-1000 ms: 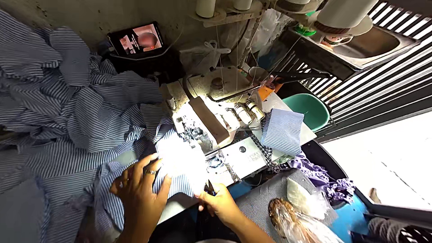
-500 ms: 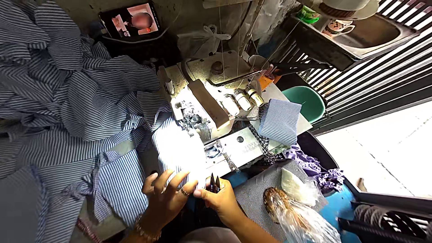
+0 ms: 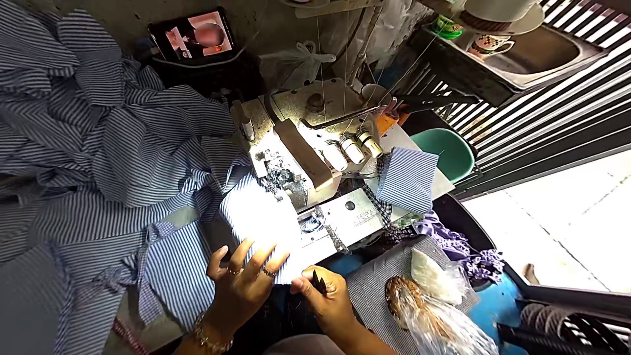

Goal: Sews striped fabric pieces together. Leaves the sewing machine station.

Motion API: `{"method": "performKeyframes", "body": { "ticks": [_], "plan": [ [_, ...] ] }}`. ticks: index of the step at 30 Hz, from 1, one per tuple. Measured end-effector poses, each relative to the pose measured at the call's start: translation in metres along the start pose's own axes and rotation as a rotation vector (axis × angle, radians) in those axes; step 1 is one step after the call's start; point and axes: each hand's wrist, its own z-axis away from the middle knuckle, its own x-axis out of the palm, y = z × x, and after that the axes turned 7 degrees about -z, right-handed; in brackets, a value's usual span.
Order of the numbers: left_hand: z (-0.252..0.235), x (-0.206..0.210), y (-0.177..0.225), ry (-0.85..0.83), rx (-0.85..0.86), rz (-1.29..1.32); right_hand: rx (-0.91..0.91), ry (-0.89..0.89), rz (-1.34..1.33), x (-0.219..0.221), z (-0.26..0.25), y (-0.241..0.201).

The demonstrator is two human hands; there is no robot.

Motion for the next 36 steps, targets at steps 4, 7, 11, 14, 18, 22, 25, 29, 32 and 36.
{"method": "performKeyframes", "body": {
  "ticks": [4, 7, 11, 14, 18, 22, 25, 29, 32, 36],
  "plan": [
    [-0.005, -0.001, -0.004, -0.068, 0.009, 0.020, -0.067, 0.011, 0.039, -0.003, -0.002, 0.001],
    [-0.014, 0.000, -0.005, -0.111, -0.002, 0.061, -0.070, 0.015, 0.037, -0.004, -0.014, -0.001],
    [-0.036, 0.001, -0.006, -0.183, -0.057, -0.001, -0.001, 0.057, 0.017, -0.003, -0.045, -0.008],
    [-0.054, 0.002, -0.005, -0.248, -0.125, -0.052, 0.039, 0.067, 0.015, 0.000, -0.073, -0.013],
    [-0.078, 0.005, 0.001, -0.335, -0.286, -0.122, -0.027, 0.150, 0.105, 0.005, -0.109, -0.006],
    [-0.108, 0.006, 0.007, -0.531, -0.477, -0.138, -0.118, 0.230, 0.137, 0.011, -0.111, 0.000],
    [-0.112, 0.007, -0.003, -0.535, -0.473, -0.111, -0.109, 0.220, 0.138, 0.017, -0.087, 0.000],
    [-0.079, -0.016, -0.047, -0.387, -0.375, 0.013, -0.025, -0.168, 0.103, 0.032, -0.050, 0.010],
    [-0.043, -0.063, -0.117, -0.391, -0.433, -0.012, -0.052, -0.478, 0.265, 0.059, -0.051, 0.023],
    [0.003, -0.132, -0.207, -0.474, -0.697, -0.220, 0.103, -0.634, 0.422, 0.115, -0.087, 0.027]
  ]
}}
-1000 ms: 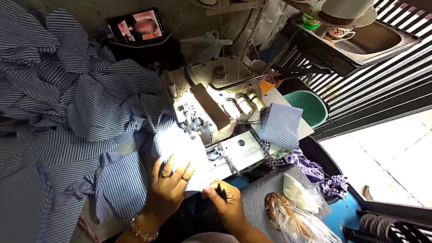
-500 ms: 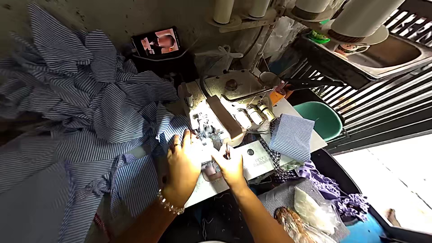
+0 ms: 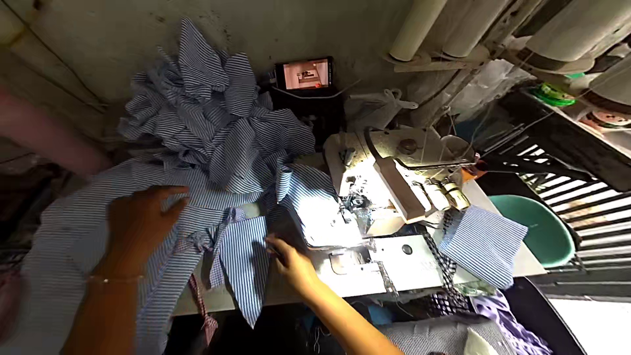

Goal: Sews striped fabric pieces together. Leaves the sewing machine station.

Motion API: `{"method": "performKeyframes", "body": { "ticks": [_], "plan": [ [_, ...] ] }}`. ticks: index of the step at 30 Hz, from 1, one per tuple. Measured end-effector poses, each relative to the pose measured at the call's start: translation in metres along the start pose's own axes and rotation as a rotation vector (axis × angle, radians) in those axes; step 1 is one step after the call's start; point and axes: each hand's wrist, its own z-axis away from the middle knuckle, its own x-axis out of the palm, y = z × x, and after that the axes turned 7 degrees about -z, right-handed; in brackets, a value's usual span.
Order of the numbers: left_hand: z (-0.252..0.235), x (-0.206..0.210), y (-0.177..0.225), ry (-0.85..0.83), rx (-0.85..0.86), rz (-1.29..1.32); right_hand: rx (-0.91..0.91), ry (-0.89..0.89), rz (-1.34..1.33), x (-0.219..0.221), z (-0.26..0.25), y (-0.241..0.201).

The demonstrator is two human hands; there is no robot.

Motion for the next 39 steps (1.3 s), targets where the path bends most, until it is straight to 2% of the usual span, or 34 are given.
{"method": "performKeyframes", "body": {
  "ticks": [2, 3, 6, 9, 12, 14, 16, 18, 20, 22, 25, 27, 28, 29, 32, 34, 39],
  "plan": [
    [0.000, -0.013, -0.030, -0.148, -0.225, -0.019, -0.089, 0.144, -0.069, 0.019, -0.037, 0.006],
    [0.000, -0.015, -0.041, -0.204, -0.291, 0.001, -0.064, 0.189, -0.089, 0.022, -0.053, 0.003],
    [-0.002, -0.001, -0.074, -0.294, -0.329, 0.143, 0.082, 0.178, -0.091, 0.018, -0.077, -0.012],
    [-0.010, 0.014, -0.087, -0.296, -0.334, 0.295, 0.083, 0.216, -0.133, 0.019, -0.079, -0.009],
    [-0.014, 0.028, -0.094, -0.254, -0.314, 0.391, 0.046, 0.243, -0.052, 0.019, -0.077, -0.008],
    [-0.013, 0.035, -0.098, -0.178, -0.242, 0.369, -0.043, 0.317, 0.051, 0.022, -0.076, -0.009],
    [-0.010, 0.042, -0.105, -0.066, -0.114, 0.305, -0.256, 0.439, 0.137, 0.026, -0.076, -0.004],
    [-0.007, 0.044, -0.107, 0.070, 0.017, 0.190, -0.436, 0.471, 0.192, 0.024, -0.072, 0.001],
    [-0.005, 0.033, -0.096, 0.183, 0.054, 0.088, -0.460, 0.406, 0.158, 0.022, -0.059, -0.007],
    [-0.001, 0.011, -0.066, 0.298, 0.033, 0.112, -0.370, 0.255, -0.030, 0.022, -0.037, -0.030],
    [0.011, -0.016, -0.007, 0.369, 0.050, 0.288, -0.314, -0.176, -0.236, 0.011, 0.003, -0.080],
    [0.021, -0.019, 0.030, 0.334, 0.125, 0.480, -0.387, -0.353, -0.249, 0.000, 0.023, -0.109],
    [0.026, -0.017, 0.046, 0.283, 0.183, 0.609, -0.444, -0.344, -0.224, -0.005, 0.030, -0.117],
    [0.031, -0.012, 0.061, 0.224, 0.235, 0.725, -0.498, -0.260, -0.188, -0.009, 0.034, -0.120],
    [0.047, 0.001, 0.099, 0.052, 0.320, 0.966, -0.534, 0.220, -0.014, -0.022, 0.031, -0.103],
    [0.051, 0.008, 0.115, -0.006, 0.344, 1.062, -0.508, 0.416, 0.025, -0.034, 0.025, -0.087],
    [0.050, 0.013, 0.134, -0.076, 0.391, 1.074, -0.507, 0.507, -0.039, -0.053, 0.030, -0.073]
  ]
}}
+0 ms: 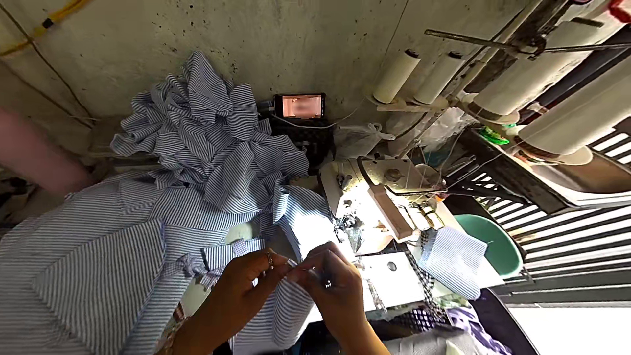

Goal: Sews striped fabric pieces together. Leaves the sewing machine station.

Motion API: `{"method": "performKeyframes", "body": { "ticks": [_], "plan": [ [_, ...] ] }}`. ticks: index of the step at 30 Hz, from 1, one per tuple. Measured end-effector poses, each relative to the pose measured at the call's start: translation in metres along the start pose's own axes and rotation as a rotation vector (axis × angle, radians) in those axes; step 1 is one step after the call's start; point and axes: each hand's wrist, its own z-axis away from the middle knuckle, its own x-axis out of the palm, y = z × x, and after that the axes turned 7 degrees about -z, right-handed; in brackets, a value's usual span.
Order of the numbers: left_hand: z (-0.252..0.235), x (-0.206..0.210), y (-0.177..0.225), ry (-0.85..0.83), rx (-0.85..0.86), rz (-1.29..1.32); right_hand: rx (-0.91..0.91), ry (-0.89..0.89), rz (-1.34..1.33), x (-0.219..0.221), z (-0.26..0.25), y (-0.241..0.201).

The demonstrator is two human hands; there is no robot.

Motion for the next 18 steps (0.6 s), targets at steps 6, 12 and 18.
{"method": "performKeyframes", "body": {
  "ticks": [6, 12, 18],
  "plan": [
    [-0.012, 0.008, 0.007, 0.047, -0.063, 0.046, 0.002, -0.173, -0.220, -0.011, 0.008, -0.020],
    [-0.012, 0.012, 0.015, -0.018, -0.043, 0.057, 0.030, 0.010, -0.086, -0.017, 0.001, -0.003],
    [-0.012, 0.007, 0.016, -0.063, -0.057, 0.016, 0.096, 0.011, -0.058, -0.022, 0.000, -0.003]
  ]
}}
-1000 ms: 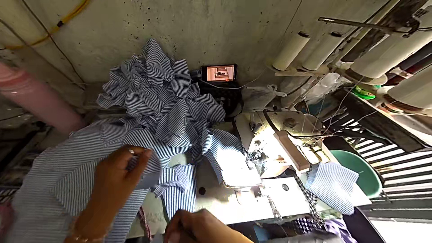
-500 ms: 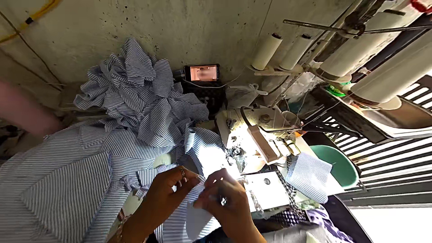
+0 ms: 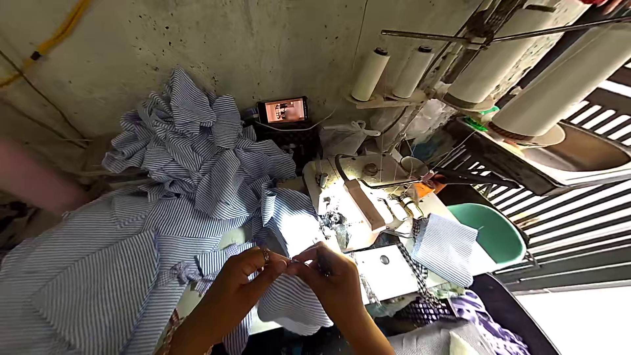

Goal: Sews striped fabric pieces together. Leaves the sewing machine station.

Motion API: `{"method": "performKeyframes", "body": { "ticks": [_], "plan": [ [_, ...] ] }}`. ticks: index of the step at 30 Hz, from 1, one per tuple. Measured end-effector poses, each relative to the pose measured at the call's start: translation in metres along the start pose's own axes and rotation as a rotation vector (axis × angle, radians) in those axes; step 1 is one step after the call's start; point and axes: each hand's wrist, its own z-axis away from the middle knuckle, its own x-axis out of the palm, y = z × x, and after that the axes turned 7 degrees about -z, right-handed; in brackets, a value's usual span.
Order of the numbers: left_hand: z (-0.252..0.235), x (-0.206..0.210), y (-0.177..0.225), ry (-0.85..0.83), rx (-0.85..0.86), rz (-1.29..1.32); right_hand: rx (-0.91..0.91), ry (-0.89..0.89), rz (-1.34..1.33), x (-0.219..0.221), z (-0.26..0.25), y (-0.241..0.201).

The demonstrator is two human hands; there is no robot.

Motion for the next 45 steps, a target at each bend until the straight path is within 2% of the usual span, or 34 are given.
{"method": "performKeyframes", "body": {
  "ticks": [3, 7, 10, 14, 20, 23, 26, 29, 33, 39, 45],
  "plan": [
    [0.001, -0.001, -0.003, 0.015, -0.009, -0.015, 0.014, 0.016, -0.002, -0.001, 0.000, 0.000],
    [0.000, -0.001, -0.007, 0.114, 0.022, -0.172, 0.067, -0.020, -0.053, -0.001, 0.000, 0.000],
    [-0.002, -0.012, -0.009, 0.189, -0.023, -0.289, 0.238, -0.103, -0.092, -0.007, 0.014, 0.008],
    [-0.008, -0.024, -0.022, 0.212, -0.116, -0.333, 0.459, -0.022, -0.174, -0.009, 0.037, 0.020],
    [-0.013, -0.025, -0.028, 0.218, -0.155, -0.327, 0.508, -0.011, -0.200, -0.005, 0.040, 0.026],
    [-0.016, -0.022, -0.027, 0.225, -0.149, -0.410, 0.493, -0.011, -0.184, -0.005, 0.040, 0.027],
    [-0.025, -0.004, -0.020, 0.214, -0.035, -0.498, 0.464, 0.044, -0.204, -0.009, 0.053, 0.033],
    [-0.038, 0.040, -0.014, 0.173, 0.076, -0.715, 0.591, 0.148, -0.280, -0.016, 0.084, 0.035],
    [-0.058, 0.090, -0.022, 0.165, 0.112, -0.886, 0.740, 0.284, -0.353, -0.024, 0.112, 0.034],
    [-0.079, 0.090, -0.030, 0.166, 0.031, -0.819, 0.754, 0.335, -0.396, -0.037, 0.089, 0.041],
    [-0.078, 0.094, -0.037, 0.232, 0.061, -0.854, 0.741, 0.355, -0.431, -0.041, 0.085, 0.043]
  ]
}}
